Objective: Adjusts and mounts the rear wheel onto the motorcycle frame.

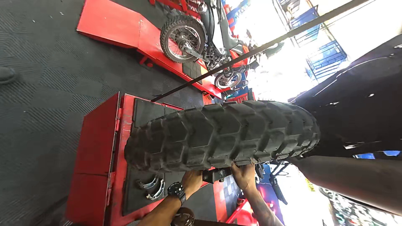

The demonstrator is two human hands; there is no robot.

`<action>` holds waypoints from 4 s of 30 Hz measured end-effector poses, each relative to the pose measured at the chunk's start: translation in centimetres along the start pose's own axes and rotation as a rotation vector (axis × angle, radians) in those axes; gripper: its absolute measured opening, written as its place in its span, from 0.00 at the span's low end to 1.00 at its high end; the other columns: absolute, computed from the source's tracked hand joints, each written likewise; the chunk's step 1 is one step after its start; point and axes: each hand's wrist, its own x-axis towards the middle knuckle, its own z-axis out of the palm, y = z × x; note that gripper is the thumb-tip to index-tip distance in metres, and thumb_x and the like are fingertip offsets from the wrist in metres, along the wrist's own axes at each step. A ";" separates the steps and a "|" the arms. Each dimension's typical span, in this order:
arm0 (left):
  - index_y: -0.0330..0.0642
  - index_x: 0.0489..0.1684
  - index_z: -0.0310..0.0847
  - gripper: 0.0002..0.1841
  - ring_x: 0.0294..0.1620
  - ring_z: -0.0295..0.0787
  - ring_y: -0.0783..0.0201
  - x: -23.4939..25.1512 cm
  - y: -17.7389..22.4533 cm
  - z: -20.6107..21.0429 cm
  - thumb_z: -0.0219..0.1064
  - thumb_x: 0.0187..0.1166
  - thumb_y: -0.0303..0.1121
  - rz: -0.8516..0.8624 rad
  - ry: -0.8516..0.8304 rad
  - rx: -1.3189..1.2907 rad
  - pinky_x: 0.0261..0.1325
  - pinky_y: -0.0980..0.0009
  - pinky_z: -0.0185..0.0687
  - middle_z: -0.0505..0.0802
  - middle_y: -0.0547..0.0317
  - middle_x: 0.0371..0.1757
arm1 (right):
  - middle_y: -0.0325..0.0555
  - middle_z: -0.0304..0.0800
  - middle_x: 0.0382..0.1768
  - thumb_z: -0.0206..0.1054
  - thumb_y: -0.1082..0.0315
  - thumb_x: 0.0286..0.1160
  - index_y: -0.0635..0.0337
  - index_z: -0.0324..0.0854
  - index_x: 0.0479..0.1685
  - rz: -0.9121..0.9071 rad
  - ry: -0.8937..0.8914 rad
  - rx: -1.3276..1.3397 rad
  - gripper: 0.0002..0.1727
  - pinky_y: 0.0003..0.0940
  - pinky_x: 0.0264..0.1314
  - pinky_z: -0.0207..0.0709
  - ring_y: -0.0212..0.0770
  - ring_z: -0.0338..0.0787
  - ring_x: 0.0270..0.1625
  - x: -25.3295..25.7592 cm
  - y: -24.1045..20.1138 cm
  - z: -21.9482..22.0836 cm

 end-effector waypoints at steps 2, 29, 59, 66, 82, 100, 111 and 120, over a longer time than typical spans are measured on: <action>0.43 0.69 0.81 0.20 0.67 0.88 0.50 -0.1 -0.1 -0.1 0.59 0.84 0.40 -0.001 -0.003 0.024 0.70 0.48 0.81 0.90 0.48 0.65 | 0.43 0.93 0.35 0.80 0.39 0.55 0.66 0.84 0.50 -0.010 0.038 -0.028 0.38 0.42 0.51 0.89 0.35 0.93 0.40 -0.1 0.1 0.3; 0.51 0.71 0.84 0.19 0.69 0.86 0.53 0.4 -1.3 -0.8 0.57 0.86 0.36 0.025 -0.014 -0.015 0.74 0.51 0.78 0.90 0.53 0.67 | 0.52 0.87 0.48 0.73 0.63 0.71 0.78 0.59 0.77 0.064 0.297 0.307 0.40 0.34 0.48 0.89 0.36 0.90 0.44 -6.2 -1.0 0.9; 0.47 0.69 0.84 0.18 0.68 0.86 0.52 -0.4 -0.5 -1.6 0.54 0.87 0.35 -0.080 -0.091 0.012 0.74 0.52 0.78 0.91 0.52 0.64 | 0.51 0.91 0.40 0.65 0.70 0.81 0.70 0.78 0.55 0.529 0.310 0.544 0.12 0.35 0.32 0.91 0.41 0.94 0.37 -11.4 -4.8 6.7; 0.49 0.70 0.84 0.18 0.68 0.86 0.55 -0.1 -1.1 -1.1 0.56 0.87 0.38 -0.098 -0.063 -0.075 0.75 0.53 0.77 0.91 0.54 0.64 | 0.42 0.79 0.19 0.31 0.42 0.95 0.58 0.77 0.34 0.936 -0.114 1.392 0.36 0.27 0.18 0.73 0.35 0.79 0.17 -9.8 -3.9 4.8; 0.50 0.70 0.84 0.19 0.72 0.84 0.55 -0.2 -1.3 -0.9 0.56 0.87 0.42 -0.139 -0.054 -0.101 0.78 0.50 0.75 0.90 0.53 0.67 | 0.45 0.84 0.26 0.43 0.64 0.96 0.62 0.77 0.42 0.737 0.006 1.061 0.19 0.29 0.25 0.80 0.36 0.85 0.25 -11.1 -4.5 5.2; 0.35 0.76 0.73 0.29 0.50 0.92 0.56 -1.5 -0.2 -2.0 0.70 0.81 0.43 -0.503 -0.036 -0.655 0.58 0.56 0.88 0.92 0.46 0.53 | 0.53 0.91 0.43 0.56 0.64 0.92 0.67 0.74 0.58 0.868 0.253 0.991 0.13 0.43 0.38 0.91 0.47 0.95 0.42 -11.0 -5.4 4.8; 0.40 0.79 0.71 0.24 0.70 0.86 0.52 -3.7 0.8 -1.4 0.65 0.84 0.32 -0.286 -0.353 -1.413 0.72 0.51 0.83 0.88 0.50 0.70 | 0.59 0.89 0.47 0.67 0.80 0.76 0.70 0.73 0.63 0.708 0.342 1.041 0.18 0.45 0.38 0.92 0.49 0.94 0.42 -11.8 -5.1 5.6; 0.37 0.69 0.73 0.19 0.54 0.91 0.60 -2.9 2.2 -1.3 0.66 0.80 0.24 -0.224 -0.270 -1.493 0.62 0.62 0.87 0.92 0.53 0.55 | 0.45 0.87 0.22 0.41 0.55 0.97 0.63 0.80 0.45 0.951 -0.047 1.192 0.26 0.28 0.19 0.79 0.35 0.85 0.19 -10.0 -4.4 4.3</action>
